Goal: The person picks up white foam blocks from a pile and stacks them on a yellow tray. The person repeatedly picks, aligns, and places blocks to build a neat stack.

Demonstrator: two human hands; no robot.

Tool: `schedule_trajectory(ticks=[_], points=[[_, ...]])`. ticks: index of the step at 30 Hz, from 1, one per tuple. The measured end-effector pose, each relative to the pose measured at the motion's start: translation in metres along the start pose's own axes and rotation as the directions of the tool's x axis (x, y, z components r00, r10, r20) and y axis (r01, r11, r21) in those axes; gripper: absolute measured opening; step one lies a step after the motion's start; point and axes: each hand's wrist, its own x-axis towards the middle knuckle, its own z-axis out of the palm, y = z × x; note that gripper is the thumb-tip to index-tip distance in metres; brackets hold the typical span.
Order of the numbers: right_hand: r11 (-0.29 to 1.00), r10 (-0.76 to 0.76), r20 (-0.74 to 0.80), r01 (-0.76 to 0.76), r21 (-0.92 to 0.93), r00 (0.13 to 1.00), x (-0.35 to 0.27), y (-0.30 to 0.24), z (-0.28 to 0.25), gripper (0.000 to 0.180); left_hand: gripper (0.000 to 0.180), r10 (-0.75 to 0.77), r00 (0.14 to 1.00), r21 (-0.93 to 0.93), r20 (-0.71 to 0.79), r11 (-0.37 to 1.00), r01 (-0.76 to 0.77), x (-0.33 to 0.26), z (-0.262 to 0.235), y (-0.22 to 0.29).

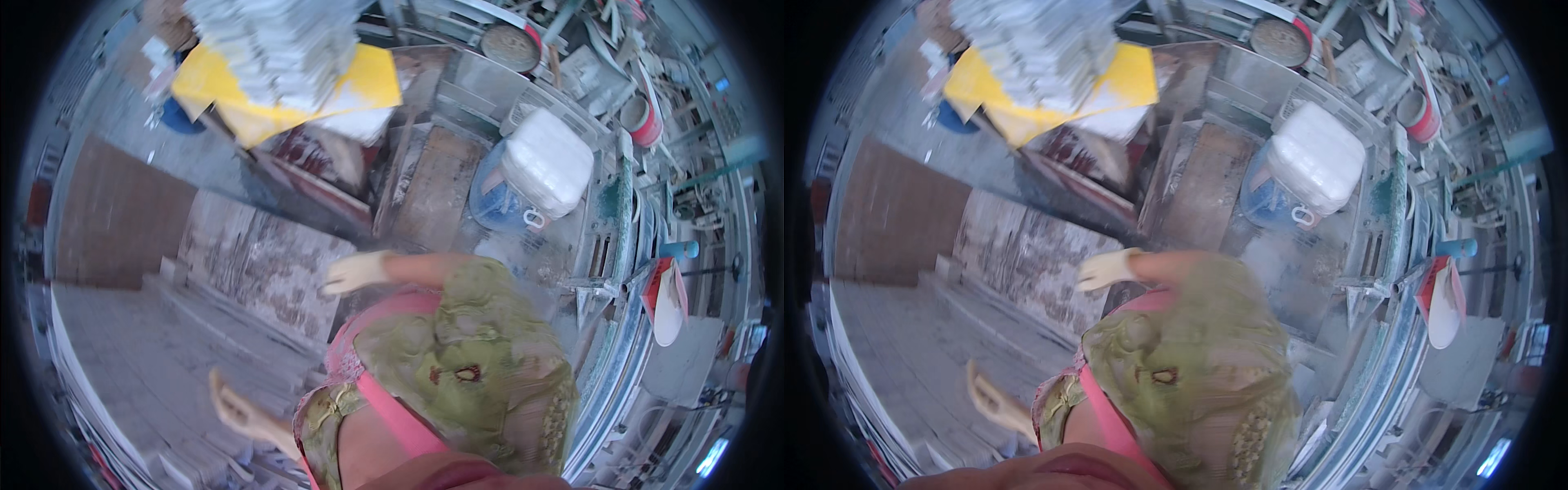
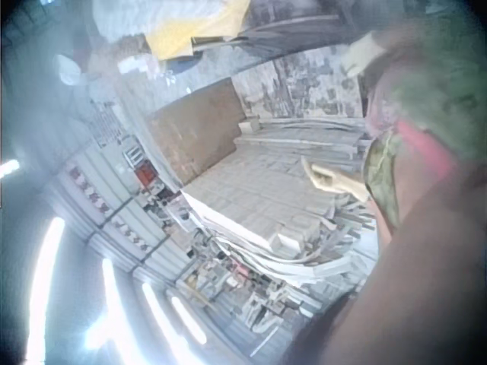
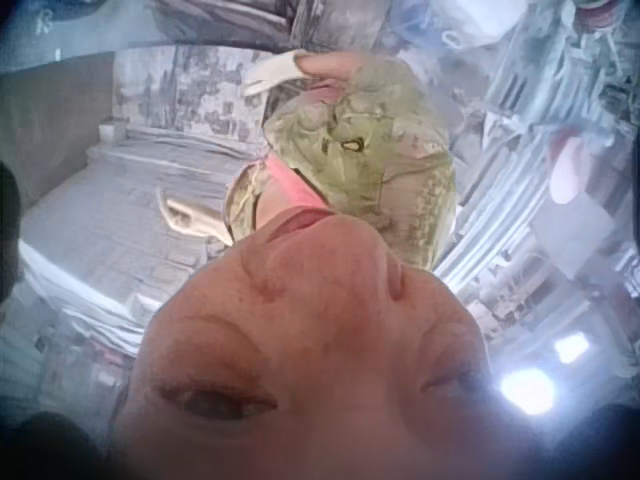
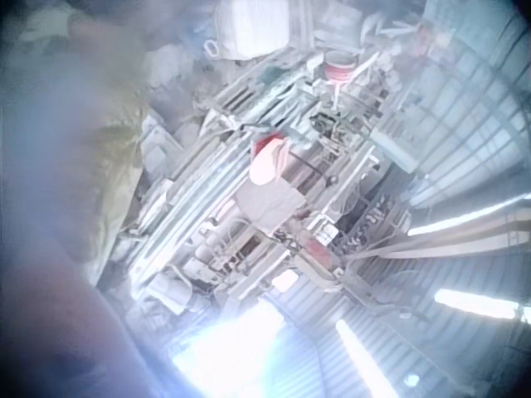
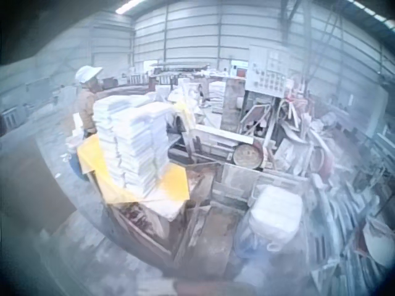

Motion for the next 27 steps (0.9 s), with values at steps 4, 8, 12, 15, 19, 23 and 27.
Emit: schedule_trajectory(ticks=[4,8,12,15,19,23,27], points=[[0.815,0.576,-0.187,-0.541,0.208,0.796,-0.196,0.092,-0.084,0.045,0.032,0.078,0.851,-0.433,0.519,0.883,0.183,-0.05,0.176,0.113],[0.57,0.817,-0.404,-0.476,0.669,0.411,-0.319,0.12,-0.161,0.042,0.028,0.318,0.488,-0.436,0.813,0.888,0.146,-0.064,0.3,0.219],[0.515,0.845,-0.508,-0.517,0.684,0.17,-0.371,0.166,-0.237,0.046,0.027,0.556,0.203,-0.566,0.806,0.824,-0.005,-0.073,0.4,0.289],[0.606,0.685,-0.724,-0.61,0.511,0.074,-0.405,0.231,-0.332,0.048,0.027,0.556,0.069,-0.555,0.829,0.831,-0.032,-0.08,0.482,0.328],[0.585,0.258,-0.953,-0.81,0.024,0.158,-0.432,0.342,-0.528,0.081,0.028,0.538,0.017,-0.536,0.843,0.841,-0.079,-0.079,0.594,0.378],[0.253,0.25,-0.924,-0.941,-0.225,0.289,-0.426,0.434,-0.716,0.113,0.028,0.386,0.143,-0.404,0.911,0.906,0.127,-0.061,0.684,0.426],[0.156,0.539,-0.782,-0.949,-0.273,0.314,-0.411,0.506,-0.809,0.118,0.029,0.152,0.206,-0.193,0.967,0.961,0.197,-0.038,0.727,0.456]])
